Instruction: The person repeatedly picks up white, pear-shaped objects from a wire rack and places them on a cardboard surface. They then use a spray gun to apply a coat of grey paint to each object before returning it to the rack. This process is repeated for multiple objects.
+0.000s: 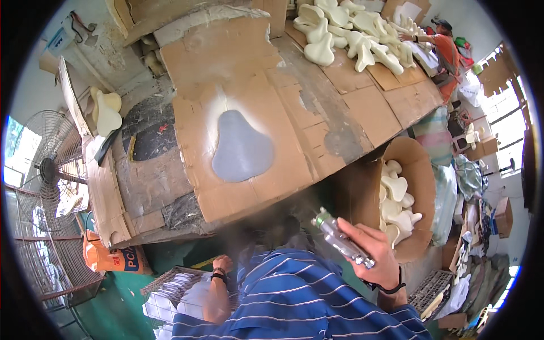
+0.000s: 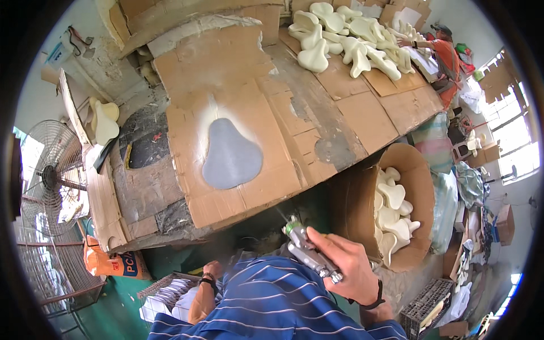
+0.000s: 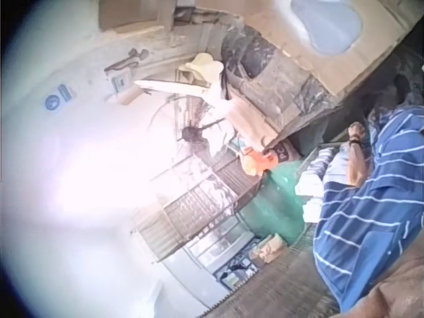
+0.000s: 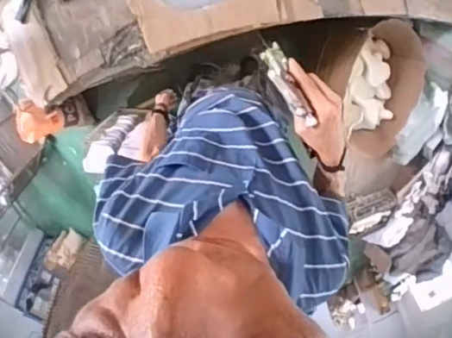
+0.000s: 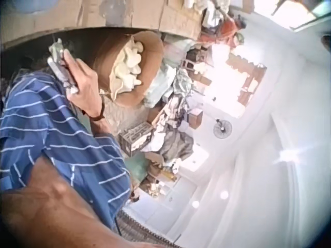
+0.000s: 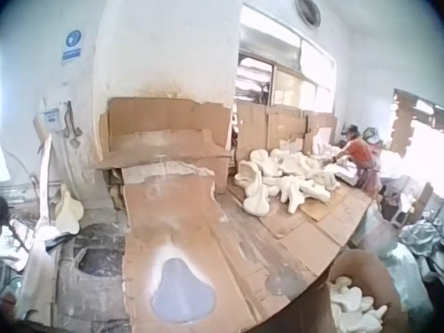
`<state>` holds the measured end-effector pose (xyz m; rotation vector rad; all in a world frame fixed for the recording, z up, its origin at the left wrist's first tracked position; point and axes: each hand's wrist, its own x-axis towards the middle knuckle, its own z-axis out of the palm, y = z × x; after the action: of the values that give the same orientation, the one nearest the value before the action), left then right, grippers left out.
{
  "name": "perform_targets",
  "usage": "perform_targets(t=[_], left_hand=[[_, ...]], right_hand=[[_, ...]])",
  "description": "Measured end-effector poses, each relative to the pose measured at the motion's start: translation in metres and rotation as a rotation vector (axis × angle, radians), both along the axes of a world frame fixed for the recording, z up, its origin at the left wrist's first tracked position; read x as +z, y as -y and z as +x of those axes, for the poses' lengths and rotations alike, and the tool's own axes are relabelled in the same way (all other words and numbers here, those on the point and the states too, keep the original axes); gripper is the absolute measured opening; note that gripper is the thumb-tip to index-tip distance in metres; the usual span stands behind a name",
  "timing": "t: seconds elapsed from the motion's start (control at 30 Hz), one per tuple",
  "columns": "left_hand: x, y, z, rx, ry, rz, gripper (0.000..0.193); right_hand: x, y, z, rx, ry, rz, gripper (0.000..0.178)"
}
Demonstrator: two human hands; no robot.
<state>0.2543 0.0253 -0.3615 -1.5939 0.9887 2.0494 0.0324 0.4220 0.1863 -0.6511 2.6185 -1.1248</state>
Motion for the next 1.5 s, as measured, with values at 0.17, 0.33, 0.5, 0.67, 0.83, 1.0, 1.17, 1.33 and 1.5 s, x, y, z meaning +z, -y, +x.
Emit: perform_targets(t=[0.17,0.33,0.5,0.67,0.83,1.0,1.17,1.33,1.5], left_hand=[[-0.014,-0.023,0.013,-0.220,-0.069,-0.239,0.028],[-0.003,-0.033,-0.005,-0.130,-0.037,-0.252,0.031],[0.001,-0.011,-0.006,-0.004,-0.181,0.044,0.030],[0.051,-0.032,-0.034,-0.167,0.007,-0.279,0.029],[-0.002,-0.017,0.007,-0.104,-0.082,-0.279,0.030],[-0.046,-0.010,0.036,-0.263,-0.133,-0.398,0.026],[0.010,-0.033,0.007,-0.152,0.073,-0.389,0.027],[-0.048,-0.004,0.014,0.010,-0.253,-0.005,0.027],[-0.027,-0.016,-0.014,-0.105,-0.060,-0.201,0.034]], right_hand=[[-0.004,-0.018,-0.005,-0.048,-0.067,-0.101,0.076],[-0.003,-0.049,0.008,-0.092,-0.016,-0.012,0.069],[0.005,-0.052,0.011,0.117,0.137,-0.018,0.078],[-0.001,-0.023,-0.005,0.214,0.125,-0.062,0.083],[-0.014,0.000,-0.021,0.123,-0.047,-0.095,0.074],[-0.019,0.003,-0.033,-0.011,-0.163,-0.122,0.069],[-0.018,-0.002,-0.030,-0.067,-0.145,-0.088,0.063],[-0.004,-0.024,-0.018,-0.065,-0.048,0.014,0.060],[0.002,-0.019,-0.006,0.063,0.117,0.019,0.069]])
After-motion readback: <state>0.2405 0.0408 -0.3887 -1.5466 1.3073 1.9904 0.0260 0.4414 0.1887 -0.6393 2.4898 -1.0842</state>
